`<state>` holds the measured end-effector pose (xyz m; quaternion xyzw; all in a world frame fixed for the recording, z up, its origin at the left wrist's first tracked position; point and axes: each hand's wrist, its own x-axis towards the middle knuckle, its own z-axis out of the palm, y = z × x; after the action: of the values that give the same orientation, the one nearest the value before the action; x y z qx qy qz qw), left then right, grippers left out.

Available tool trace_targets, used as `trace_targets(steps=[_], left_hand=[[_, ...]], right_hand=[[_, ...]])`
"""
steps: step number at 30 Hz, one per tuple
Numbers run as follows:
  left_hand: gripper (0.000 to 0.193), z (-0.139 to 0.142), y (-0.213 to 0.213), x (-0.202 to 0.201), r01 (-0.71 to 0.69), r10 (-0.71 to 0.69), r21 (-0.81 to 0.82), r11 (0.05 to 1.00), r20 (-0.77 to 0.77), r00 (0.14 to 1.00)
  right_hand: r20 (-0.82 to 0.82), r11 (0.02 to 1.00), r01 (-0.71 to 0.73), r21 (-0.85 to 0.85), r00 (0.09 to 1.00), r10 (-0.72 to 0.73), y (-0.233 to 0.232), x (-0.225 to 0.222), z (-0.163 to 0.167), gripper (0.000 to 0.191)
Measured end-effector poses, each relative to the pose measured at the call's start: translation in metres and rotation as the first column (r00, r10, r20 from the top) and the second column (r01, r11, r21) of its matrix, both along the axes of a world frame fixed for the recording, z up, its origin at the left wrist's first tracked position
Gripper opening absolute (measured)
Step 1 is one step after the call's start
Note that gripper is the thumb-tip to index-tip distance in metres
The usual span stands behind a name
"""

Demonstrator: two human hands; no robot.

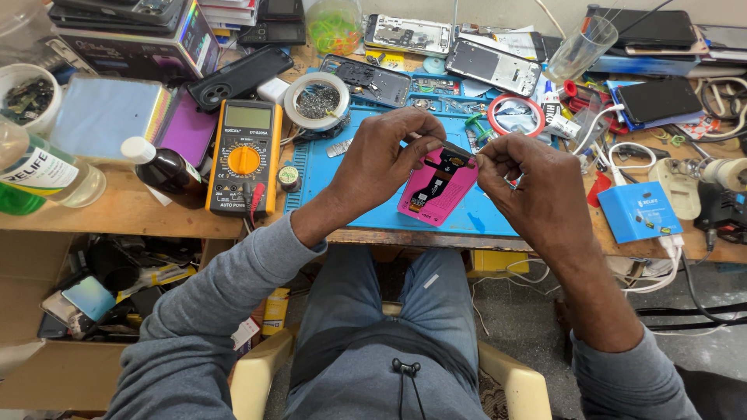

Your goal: The person handles a pink phone backplate and a small white connector, then uses a metal spudger to pry and scrape the edges of a silver phone chassis. The person briefly receives a phone from another person and continues prying the chassis.

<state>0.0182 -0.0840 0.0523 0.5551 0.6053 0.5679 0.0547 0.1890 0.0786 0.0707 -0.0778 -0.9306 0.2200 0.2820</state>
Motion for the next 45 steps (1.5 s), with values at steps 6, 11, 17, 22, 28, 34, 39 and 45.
trace_targets(steps=[6,11,17,22,28,34,39,45], left_hand=[[0.008,0.000,-0.003,0.000,0.020,-0.019,0.031,0.999,-0.032,0.999],[0.006,0.001,-0.005,0.001,0.005,-0.001,0.053,0.999,-0.074,0.997],[0.006,0.003,-0.007,0.002,-0.011,0.013,0.035,0.999,-0.060,0.998],[0.007,0.003,-0.006,0.002,-0.020,0.022,0.036,0.999,-0.070,0.997],[0.007,0.000,-0.006,0.000,-0.011,0.016,0.058,0.998,-0.076,0.997],[0.009,0.002,-0.006,-0.005,0.036,-0.031,0.073,0.997,-0.073,0.997],[0.010,0.003,-0.007,-0.006,0.042,-0.036,0.074,0.996,-0.086,0.996],[0.008,0.002,-0.006,-0.005,0.001,0.004,0.072,0.997,-0.079,0.997]], right_hand=[[0.030,1.000,-0.003,0.006,1.000,0.003,-0.003,0.000,0.006,0.018],[0.133,0.997,0.046,-0.063,0.990,-0.037,-0.002,0.003,0.016,0.017],[0.129,0.993,0.061,-0.104,0.991,-0.047,-0.004,0.007,0.020,0.020],[0.027,0.999,-0.024,0.036,0.999,0.023,-0.013,-0.001,0.015,0.018],[-0.015,0.984,0.006,0.177,1.000,-0.003,-0.021,-0.007,0.015,0.013],[-0.003,0.986,0.019,0.167,1.000,-0.019,-0.024,-0.011,0.017,0.013],[0.040,0.985,0.038,0.168,0.998,-0.046,-0.025,-0.013,0.020,0.014],[0.040,0.981,-0.004,0.193,0.999,-0.004,-0.023,-0.014,0.022,0.014]])
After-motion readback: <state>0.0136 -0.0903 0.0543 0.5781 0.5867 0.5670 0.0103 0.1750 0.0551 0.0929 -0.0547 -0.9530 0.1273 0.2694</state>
